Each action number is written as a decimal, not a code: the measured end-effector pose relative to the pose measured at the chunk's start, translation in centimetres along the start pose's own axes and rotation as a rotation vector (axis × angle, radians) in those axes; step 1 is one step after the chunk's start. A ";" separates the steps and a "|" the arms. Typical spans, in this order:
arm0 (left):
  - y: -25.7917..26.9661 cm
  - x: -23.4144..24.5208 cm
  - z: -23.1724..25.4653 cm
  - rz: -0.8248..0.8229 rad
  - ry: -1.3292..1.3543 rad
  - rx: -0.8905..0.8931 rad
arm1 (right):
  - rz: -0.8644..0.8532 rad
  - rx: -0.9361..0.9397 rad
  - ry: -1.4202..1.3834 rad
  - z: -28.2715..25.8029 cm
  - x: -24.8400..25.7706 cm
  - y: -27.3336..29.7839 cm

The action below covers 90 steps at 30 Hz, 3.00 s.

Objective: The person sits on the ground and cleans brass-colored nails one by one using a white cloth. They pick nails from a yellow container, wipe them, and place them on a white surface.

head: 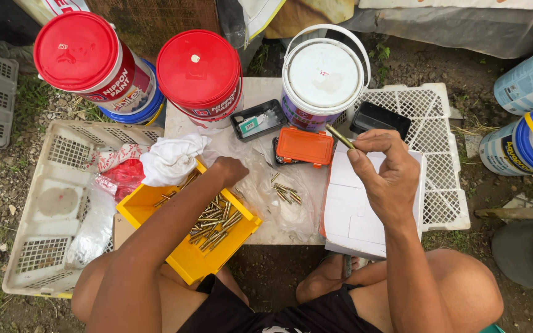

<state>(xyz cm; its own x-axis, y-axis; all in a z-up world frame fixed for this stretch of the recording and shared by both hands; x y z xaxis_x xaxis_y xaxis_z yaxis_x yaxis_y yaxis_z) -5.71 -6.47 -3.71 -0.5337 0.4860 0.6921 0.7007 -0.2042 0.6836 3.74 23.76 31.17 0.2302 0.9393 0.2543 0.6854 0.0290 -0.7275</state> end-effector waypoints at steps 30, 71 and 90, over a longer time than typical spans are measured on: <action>0.6 1.4 0.4 0.038 -0.129 -0.068 | -0.090 0.024 0.083 -0.5 -1.9 -1.4; -0.3 -0.7 2.0 -0.053 -0.329 -0.203 | -0.121 -0.018 0.075 0.5 -2.2 -1.1; 3.3 3.5 0.8 -0.109 0.073 -0.131 | -0.122 -0.058 0.057 0.6 -2.8 -1.3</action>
<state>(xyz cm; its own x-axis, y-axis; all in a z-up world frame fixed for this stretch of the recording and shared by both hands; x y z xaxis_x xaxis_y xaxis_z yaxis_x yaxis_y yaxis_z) -4.93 -4.77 0.79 -0.6394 0.4491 0.6240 0.5719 -0.2646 0.7765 1.76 21.33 31.04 0.1802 0.9091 0.3756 0.7489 0.1207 -0.6516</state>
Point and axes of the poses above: each hand's wrist, its own y-axis away from the middle knuckle, its own x-axis out of the back of the hand, z = x × y, the point moved 6 cm from there along -y, towards the middle knuckle, and after that the axes turned 15 degrees about x, right-handed, at the moved point
